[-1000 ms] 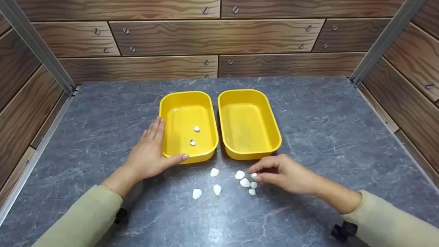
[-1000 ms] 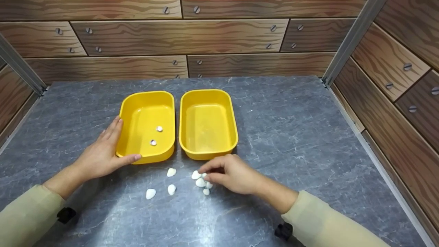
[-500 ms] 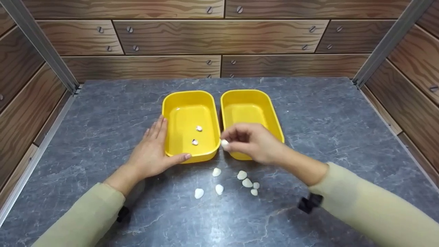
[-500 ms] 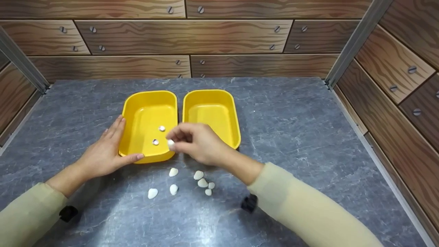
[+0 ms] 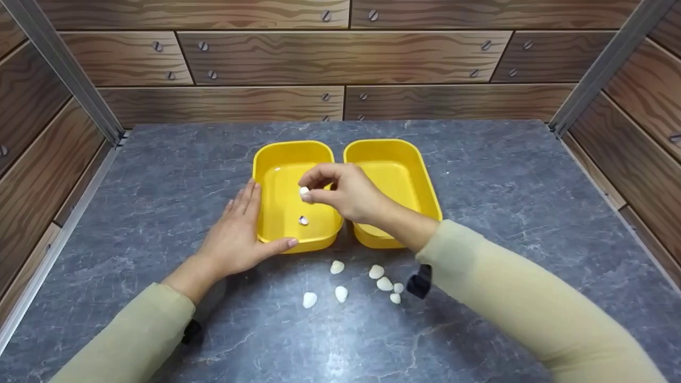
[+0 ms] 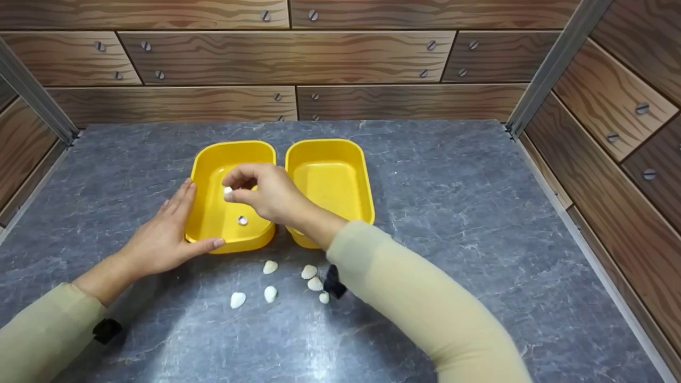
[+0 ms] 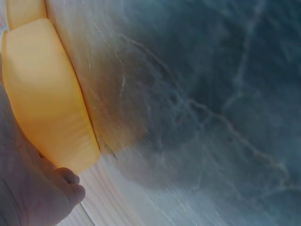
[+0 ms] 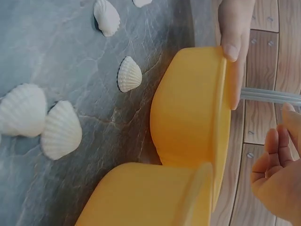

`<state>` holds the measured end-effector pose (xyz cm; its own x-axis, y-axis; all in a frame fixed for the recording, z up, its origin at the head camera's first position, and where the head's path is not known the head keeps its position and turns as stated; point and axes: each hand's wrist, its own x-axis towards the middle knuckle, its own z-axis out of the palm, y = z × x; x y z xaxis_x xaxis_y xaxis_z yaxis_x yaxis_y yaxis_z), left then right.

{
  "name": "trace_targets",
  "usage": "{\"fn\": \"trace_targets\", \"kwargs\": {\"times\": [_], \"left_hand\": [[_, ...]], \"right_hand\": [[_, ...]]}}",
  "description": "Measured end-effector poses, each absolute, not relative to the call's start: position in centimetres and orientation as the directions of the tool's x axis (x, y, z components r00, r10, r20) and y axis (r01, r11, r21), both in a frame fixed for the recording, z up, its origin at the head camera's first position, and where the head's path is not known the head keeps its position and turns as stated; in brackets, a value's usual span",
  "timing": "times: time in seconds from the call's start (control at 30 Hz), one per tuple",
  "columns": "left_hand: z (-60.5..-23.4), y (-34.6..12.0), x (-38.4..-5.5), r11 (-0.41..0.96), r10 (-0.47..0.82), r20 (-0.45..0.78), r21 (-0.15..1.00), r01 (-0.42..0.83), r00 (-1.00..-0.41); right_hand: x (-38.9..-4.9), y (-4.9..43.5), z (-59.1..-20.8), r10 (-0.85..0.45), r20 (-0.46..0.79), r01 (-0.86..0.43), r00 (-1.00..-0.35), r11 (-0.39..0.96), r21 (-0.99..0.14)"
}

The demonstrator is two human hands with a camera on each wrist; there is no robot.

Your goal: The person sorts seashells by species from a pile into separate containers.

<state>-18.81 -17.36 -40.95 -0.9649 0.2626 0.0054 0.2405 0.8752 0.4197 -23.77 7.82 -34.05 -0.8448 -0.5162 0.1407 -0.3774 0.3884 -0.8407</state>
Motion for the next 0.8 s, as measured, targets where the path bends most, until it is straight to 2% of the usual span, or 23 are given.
{"fn": "trace_targets", "kwargs": {"times": [0.17, 0.8], "left_hand": [[-41.0, -17.3, -18.8, 0.875, 0.262, 0.008, 0.419, 0.241, -0.965], [-40.9, -17.4, -18.8, 0.875, 0.267, 0.005, 0.418, 0.244, -0.964]], "right_hand": [[-25.0, 6.6, -34.7, -0.501, 0.158, -0.379, -0.851, 0.378, -0.845], [-27.1, 5.4, -36.0, -0.372, 0.082, -0.274, -0.925, 0.501, -0.821]]}}
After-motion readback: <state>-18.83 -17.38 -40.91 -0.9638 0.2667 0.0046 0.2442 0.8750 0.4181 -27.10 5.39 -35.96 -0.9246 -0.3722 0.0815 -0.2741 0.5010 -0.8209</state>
